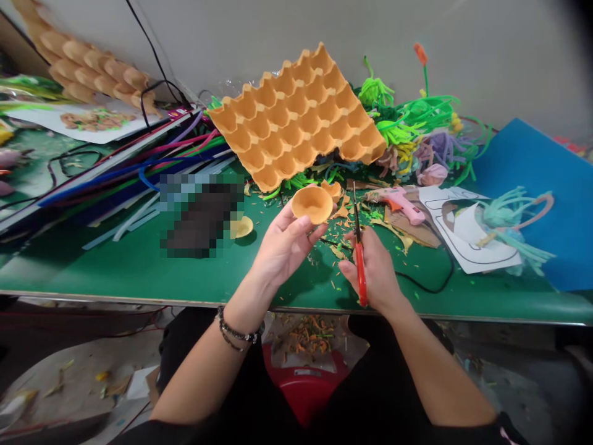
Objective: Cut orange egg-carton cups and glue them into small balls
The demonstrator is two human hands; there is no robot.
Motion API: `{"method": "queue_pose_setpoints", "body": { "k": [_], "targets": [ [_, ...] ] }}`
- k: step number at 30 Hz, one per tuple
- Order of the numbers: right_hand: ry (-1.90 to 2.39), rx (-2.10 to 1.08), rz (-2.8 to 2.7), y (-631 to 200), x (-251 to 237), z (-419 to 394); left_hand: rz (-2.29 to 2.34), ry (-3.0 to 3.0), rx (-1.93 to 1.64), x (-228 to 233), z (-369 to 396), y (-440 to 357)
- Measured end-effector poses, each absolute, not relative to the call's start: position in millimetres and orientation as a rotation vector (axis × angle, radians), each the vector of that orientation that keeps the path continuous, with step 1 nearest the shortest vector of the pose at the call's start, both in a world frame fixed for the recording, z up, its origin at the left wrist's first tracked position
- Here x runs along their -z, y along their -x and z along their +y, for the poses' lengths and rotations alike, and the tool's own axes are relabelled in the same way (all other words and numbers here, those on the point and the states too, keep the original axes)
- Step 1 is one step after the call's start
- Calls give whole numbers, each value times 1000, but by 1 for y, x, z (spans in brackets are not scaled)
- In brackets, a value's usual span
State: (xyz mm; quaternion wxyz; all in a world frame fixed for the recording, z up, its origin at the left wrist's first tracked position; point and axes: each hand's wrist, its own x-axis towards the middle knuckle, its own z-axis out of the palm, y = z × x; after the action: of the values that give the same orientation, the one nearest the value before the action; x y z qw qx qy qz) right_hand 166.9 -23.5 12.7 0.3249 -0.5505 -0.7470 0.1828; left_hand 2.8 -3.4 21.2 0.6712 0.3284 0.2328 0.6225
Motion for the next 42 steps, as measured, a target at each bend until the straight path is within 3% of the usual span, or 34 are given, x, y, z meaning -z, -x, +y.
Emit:
{"method": "queue_pose_setpoints", "body": {
  "k": [12, 27, 42],
  "targets": [
    [1375, -311, -2138, -162, -1, -23, 648, -1148, -1437, -14, -4, 0],
    [1320, -595, -2013, -164, -5, -27, 674, -1174, -1519, -15, -4, 0],
    [1478, -110, -2086, -159, -9, -32, 819, -1802, -1784, -13, -7, -4]
  ]
}}
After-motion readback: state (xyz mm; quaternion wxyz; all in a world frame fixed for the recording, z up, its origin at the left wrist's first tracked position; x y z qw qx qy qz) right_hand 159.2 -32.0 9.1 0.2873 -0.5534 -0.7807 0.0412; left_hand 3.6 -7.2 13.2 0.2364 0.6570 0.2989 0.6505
